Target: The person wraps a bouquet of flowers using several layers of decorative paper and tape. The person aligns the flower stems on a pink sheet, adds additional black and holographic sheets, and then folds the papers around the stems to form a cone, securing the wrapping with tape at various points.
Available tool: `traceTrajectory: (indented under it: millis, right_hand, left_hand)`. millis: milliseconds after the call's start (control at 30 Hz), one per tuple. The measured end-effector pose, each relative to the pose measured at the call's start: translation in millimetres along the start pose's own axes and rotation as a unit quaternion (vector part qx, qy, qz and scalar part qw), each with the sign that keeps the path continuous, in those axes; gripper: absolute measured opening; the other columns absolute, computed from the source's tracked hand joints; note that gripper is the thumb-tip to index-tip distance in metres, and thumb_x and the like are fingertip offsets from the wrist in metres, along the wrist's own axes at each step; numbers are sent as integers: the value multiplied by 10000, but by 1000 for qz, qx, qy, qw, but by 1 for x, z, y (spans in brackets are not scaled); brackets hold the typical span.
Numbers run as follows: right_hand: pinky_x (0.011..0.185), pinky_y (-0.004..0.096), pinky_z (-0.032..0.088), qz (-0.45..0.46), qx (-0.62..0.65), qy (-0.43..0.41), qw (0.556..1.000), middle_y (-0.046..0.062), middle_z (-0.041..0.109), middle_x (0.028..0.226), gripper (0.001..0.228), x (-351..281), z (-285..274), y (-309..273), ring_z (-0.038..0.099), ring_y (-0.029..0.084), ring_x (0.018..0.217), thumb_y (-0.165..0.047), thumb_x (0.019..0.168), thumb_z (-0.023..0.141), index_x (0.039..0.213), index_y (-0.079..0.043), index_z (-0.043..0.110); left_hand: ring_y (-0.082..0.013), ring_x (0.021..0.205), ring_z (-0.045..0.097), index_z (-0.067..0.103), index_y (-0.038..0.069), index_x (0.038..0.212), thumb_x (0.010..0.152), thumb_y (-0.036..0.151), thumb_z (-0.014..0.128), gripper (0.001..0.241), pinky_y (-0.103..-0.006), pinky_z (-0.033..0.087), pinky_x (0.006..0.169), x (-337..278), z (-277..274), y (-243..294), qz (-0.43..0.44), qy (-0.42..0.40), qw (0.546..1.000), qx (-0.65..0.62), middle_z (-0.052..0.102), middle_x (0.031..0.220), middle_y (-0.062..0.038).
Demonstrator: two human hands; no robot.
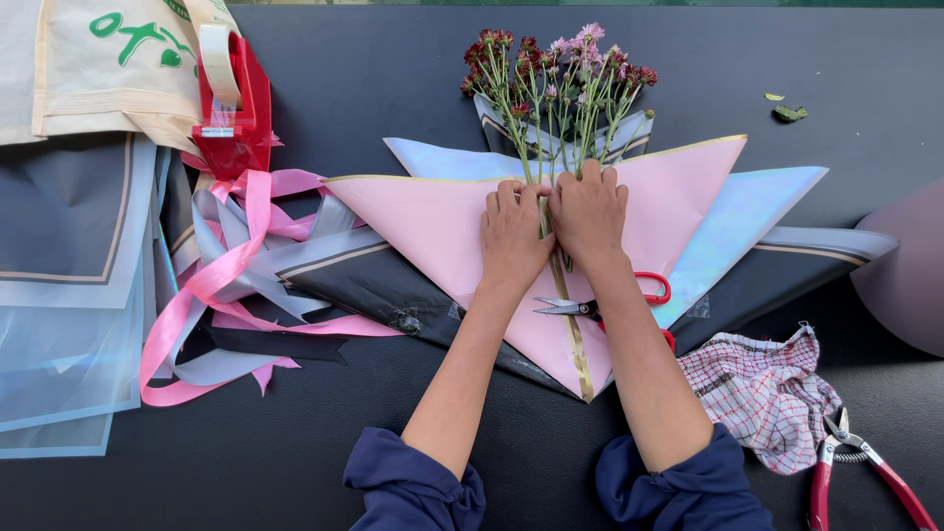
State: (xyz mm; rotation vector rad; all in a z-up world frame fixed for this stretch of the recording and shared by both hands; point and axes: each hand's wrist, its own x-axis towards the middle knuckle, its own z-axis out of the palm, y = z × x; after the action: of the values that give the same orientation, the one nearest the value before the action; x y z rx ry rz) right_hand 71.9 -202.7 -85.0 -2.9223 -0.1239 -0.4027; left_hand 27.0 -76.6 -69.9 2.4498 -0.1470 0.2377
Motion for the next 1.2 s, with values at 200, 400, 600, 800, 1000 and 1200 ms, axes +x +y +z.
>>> traceTrajectory:
  millis: [200, 400, 600, 800, 1000, 1200]
  right_hand:
    - [880, 502, 346, 36, 36, -124, 991, 59, 457, 1051, 212, 2, -10, 9, 449, 326, 1062, -374, 932, 652, 933, -170, 592]
    - [903, 570, 360, 19, 1, -56, 998, 149, 535, 1127, 308, -4, -48, -14, 481, 403, 1115, -250, 901, 701, 1165, -144, 584]
    - [950, 520, 254, -16, 107, 24, 994, 97, 419, 1110, 327, 13, -93, -97, 407, 340, 1092, -123, 916, 707, 1172, -94, 506]
    - [724, 442, 517, -155, 330, -47, 930, 127, 642, 968, 209, 64, -35, -219, 664, 324, 851, -182, 910, 723, 1112, -127, 725]
    - [366, 191, 432, 74, 579, -166, 795, -23, 587, 645, 213, 93, -7, -344, 540, 27, 500, -136, 920, 613, 1071, -91, 758]
    - [399, 219, 530, 178, 648, -212, 709, 60, 574, 748, 162, 89, -14, -386, 518, 47, 480, -158, 864, 709, 959, -28, 712]
  left_hand:
    - [-260, 1112, 483, 548, 169, 1214, 763, 184, 792, 513, -406, 453, 903, -3, -8, 4, -5, 9, 1000, -24, 427, 1152, -39]
    - [-448, 1163, 555, 528, 80, 1368, 746, 124, 793, 677, -506, 496, 987, 2, -16, -4, 25, 39, 986, -159, 524, 1219, -190]
    - [-387, 1227, 606, 632, 162, 1296, 867, 85, 705, 442, -449, 519, 1012, 11, -94, -55, -34, 132, 941, -310, 623, 1218, -146]
    - [-93, 1032, 608, 647, 94, 1275, 952, 111, 627, 324, -191, 522, 826, 15, -164, -167, -153, 285, 775, -544, 678, 1156, -46]
    - [-161, 1355, 494, 500, 118, 1490, 1052, 396, 474, 519, -286, 381, 1064, 0, -198, -217, -130, 293, 581, -748, 528, 1492, -48]
    - [-203, 1541, 262, 391, 172, 1571, 1027, 581, 403, 681, -443, 136, 1255, -6, -210, -212, -150, 238, 572, -771, 364, 1633, -45]
